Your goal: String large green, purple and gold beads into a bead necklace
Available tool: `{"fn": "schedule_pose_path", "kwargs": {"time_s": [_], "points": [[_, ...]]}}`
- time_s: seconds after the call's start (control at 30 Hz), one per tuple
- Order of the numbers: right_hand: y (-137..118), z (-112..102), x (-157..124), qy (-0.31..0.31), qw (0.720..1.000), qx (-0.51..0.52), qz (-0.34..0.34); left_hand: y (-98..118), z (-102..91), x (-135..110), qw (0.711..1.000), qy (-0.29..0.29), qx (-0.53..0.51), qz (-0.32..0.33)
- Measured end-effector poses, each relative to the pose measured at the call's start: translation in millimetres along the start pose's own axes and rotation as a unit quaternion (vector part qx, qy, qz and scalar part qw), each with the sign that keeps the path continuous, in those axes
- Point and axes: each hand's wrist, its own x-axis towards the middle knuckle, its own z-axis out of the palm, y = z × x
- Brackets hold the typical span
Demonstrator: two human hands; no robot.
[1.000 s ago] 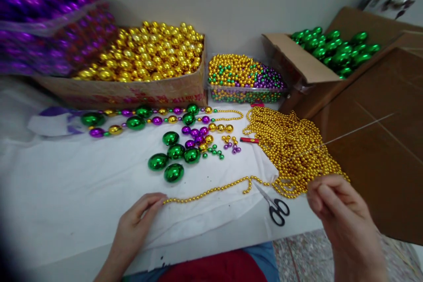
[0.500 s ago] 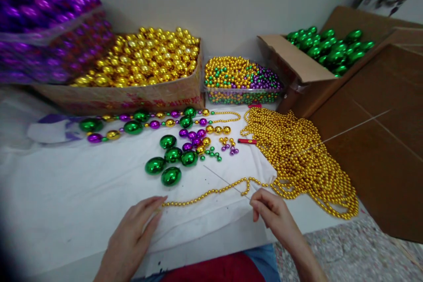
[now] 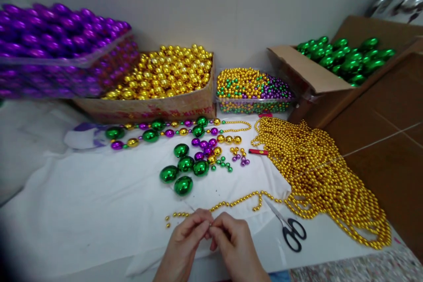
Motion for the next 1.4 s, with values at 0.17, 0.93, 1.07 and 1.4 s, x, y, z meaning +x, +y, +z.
{"fn": "schedule_pose_path", "kwargs": {"time_s": [0.17, 0.93, 1.07, 1.4], "points": [[8.2, 13.5, 7.1, -0.012, 0.985, 0.166, 0.053, 3.9, -0.1, 0.0, 0.998, 0.008, -0.029, -0.054], [5.0, -155.7, 96.0, 0.06, 0.874, -0.482, 0.023, 3.2, -57.0, -8.0, 0.996, 0.029, -0.039, -0.078], [0.2, -179.2, 99.9, 0.069, 0.883, -0.464, 0.004, 6.1, -63.2, -10.6, 0.994, 0.05, -0.039, -0.085], [9.1, -136.3, 99.7, -0.011, 0.889, -0.451, -0.079, 7.9, -57.8, -10.6, 0.995, 0.047, -0.022, -0.081]]}}
